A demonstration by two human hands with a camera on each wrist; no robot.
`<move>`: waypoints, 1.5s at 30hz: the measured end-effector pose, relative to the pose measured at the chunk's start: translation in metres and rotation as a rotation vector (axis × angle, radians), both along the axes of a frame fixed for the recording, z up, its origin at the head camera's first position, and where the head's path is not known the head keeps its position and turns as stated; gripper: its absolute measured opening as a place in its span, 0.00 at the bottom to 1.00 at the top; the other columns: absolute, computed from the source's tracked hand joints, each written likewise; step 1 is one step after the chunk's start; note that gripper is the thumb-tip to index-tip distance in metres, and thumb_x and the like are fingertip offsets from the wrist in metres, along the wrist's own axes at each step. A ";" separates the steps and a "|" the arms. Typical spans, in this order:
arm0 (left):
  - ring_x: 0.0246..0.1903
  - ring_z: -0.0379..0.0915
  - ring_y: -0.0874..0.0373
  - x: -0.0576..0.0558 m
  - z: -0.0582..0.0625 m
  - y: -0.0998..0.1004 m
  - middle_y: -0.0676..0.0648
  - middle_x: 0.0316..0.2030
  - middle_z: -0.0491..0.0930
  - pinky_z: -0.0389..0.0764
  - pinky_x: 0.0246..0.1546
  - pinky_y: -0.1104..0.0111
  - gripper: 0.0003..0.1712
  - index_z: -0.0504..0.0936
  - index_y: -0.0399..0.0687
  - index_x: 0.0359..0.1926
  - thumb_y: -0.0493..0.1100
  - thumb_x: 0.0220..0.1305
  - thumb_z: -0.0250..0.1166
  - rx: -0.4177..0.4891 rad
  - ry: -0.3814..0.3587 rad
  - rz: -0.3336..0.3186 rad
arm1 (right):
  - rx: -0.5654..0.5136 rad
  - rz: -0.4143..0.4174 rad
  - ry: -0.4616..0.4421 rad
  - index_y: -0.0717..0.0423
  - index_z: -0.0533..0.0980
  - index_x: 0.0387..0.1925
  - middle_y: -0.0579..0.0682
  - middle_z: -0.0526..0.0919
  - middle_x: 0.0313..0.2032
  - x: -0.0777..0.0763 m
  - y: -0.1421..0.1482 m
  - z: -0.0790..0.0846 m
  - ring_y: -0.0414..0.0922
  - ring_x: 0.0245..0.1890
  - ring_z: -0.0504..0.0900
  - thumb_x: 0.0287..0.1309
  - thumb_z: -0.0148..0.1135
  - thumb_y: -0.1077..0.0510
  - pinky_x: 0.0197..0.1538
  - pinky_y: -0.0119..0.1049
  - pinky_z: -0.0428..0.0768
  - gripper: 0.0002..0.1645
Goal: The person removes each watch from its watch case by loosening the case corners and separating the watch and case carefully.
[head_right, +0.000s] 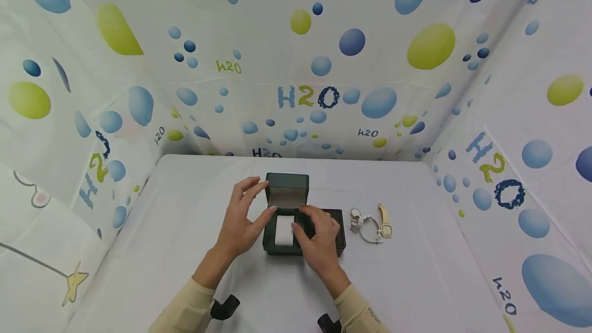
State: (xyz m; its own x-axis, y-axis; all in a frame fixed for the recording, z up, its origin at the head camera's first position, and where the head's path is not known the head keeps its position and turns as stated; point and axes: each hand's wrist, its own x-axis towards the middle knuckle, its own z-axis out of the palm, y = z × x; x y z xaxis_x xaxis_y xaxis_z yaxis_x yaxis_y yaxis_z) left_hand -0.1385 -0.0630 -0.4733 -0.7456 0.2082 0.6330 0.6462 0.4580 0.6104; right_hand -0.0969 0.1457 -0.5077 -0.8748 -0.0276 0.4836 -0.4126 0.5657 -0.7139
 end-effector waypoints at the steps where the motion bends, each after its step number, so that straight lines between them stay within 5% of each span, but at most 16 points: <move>1: 0.65 0.59 0.54 -0.001 0.000 0.001 0.45 0.66 0.61 0.71 0.58 0.56 0.34 0.68 0.52 0.67 0.50 0.62 0.66 0.001 -0.005 -0.005 | 0.001 0.003 0.004 0.56 0.76 0.54 0.49 0.80 0.53 0.000 0.000 0.000 0.48 0.54 0.74 0.58 0.67 0.54 0.56 0.53 0.59 0.23; 7: 0.68 0.56 0.54 -0.007 0.001 0.004 0.50 0.69 0.59 0.67 0.62 0.55 0.34 0.66 0.49 0.68 0.50 0.64 0.64 0.021 -0.031 -0.032 | 0.003 0.013 0.016 0.58 0.77 0.52 0.51 0.80 0.53 0.002 0.000 -0.003 0.49 0.54 0.75 0.57 0.68 0.55 0.56 0.56 0.65 0.22; 15: 0.67 0.58 0.57 -0.010 0.004 0.007 0.52 0.68 0.62 0.71 0.60 0.57 0.33 0.64 0.52 0.70 0.51 0.67 0.61 0.073 -0.106 -0.027 | -0.020 0.004 -0.123 0.54 0.75 0.56 0.51 0.73 0.60 0.013 -0.001 -0.011 0.48 0.62 0.68 0.58 0.67 0.49 0.61 0.59 0.58 0.26; 26: 0.63 0.64 0.61 -0.024 0.004 0.010 0.55 0.64 0.68 0.71 0.59 0.59 0.27 0.63 0.56 0.70 0.52 0.73 0.52 0.133 -0.201 -0.037 | -0.006 0.048 -0.193 0.54 0.61 0.69 0.49 0.69 0.63 0.016 0.000 -0.017 0.46 0.56 0.70 0.46 0.74 0.39 0.55 0.52 0.67 0.53; 31: 0.61 0.66 0.61 -0.028 0.002 0.010 0.53 0.62 0.71 0.72 0.59 0.60 0.27 0.65 0.56 0.69 0.54 0.74 0.50 0.131 -0.270 -0.029 | 0.021 0.060 -0.244 0.53 0.54 0.73 0.49 0.64 0.67 0.018 0.001 -0.023 0.49 0.65 0.64 0.40 0.76 0.37 0.61 0.57 0.64 0.64; 45: 0.57 0.71 0.62 -0.031 0.008 0.012 0.54 0.54 0.77 0.74 0.57 0.61 0.25 0.69 0.58 0.65 0.58 0.72 0.50 0.170 -0.382 -0.047 | 0.088 0.057 -0.188 0.58 0.55 0.72 0.51 0.67 0.67 0.018 0.002 -0.026 0.50 0.63 0.67 0.42 0.75 0.37 0.61 0.57 0.58 0.62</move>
State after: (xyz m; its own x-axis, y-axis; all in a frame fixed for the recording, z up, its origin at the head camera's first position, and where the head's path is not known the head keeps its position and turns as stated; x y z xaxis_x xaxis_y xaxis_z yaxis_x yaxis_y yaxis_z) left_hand -0.1699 -0.0512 -0.4655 -0.9254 0.1640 0.3417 0.3770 0.3050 0.8746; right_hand -0.0786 0.1481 -0.5339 -0.9451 -0.1146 0.3061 -0.3103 0.6087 -0.7302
